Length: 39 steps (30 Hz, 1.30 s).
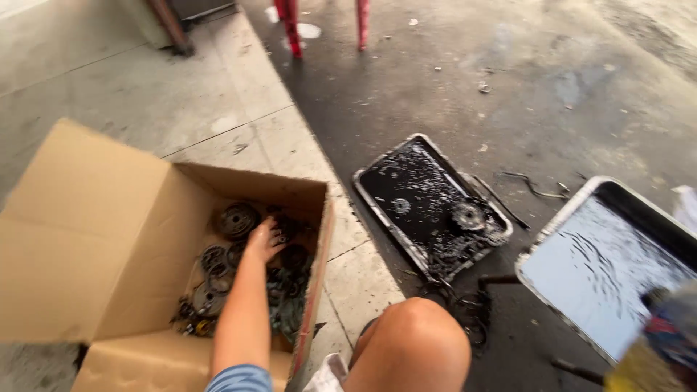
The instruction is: Cleaning and rinsing small motorcycle engine parts in a tray of solvent.
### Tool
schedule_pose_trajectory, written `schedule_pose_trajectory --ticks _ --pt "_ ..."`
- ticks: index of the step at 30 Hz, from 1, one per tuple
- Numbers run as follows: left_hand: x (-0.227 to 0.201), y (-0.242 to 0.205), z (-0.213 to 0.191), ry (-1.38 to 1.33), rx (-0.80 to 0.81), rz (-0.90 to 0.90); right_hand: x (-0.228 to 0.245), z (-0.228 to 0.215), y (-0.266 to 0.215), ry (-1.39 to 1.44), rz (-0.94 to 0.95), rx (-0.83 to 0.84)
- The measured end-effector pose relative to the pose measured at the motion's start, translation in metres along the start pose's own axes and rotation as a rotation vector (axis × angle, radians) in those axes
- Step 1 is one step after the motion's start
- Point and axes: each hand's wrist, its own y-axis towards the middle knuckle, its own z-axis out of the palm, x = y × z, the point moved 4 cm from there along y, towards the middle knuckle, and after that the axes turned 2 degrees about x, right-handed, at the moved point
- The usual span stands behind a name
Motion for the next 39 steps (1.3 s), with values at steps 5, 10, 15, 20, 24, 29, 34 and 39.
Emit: schedule_pose_trajectory --ticks 5,10,15,20,24,29,34,39 --pt "-0.029 0.002 -0.016 0.377 -0.037 0.036 0.096 0.02 -0.093 -0.082 0.18 -0.148" --pt "-0.117 -0.07 0.011 0.662 -0.15 0.722 0.143 0.115 -0.099 0.141 0.077 -0.002" --pt "-0.165 -0.2 0.162 1.149 -0.137 1.059 0.056 0.191 -0.118 -0.042 0.188 -0.144" --pt "-0.116 -0.262 0.31 1.343 0.302 0.665 0.017 0.221 -0.136 -0.111 0.27 -0.482" --pt "-0.031 -0.212 0.366 1.549 0.574 0.549 -0.001 0.23 -0.155 -0.065 0.539 -0.706" --pt "0.063 -0.136 0.376 1.548 0.605 0.353 -0.002 0.238 -0.168 -0.035 0.833 -0.727" --pt "0.133 -0.078 0.37 1.623 0.551 0.443 -0.061 0.3 -0.188 0.261 1.107 -0.801" --pt "0.162 -0.048 0.417 1.488 0.502 0.7 -0.02 0.364 -0.157 0.584 1.046 -0.255"
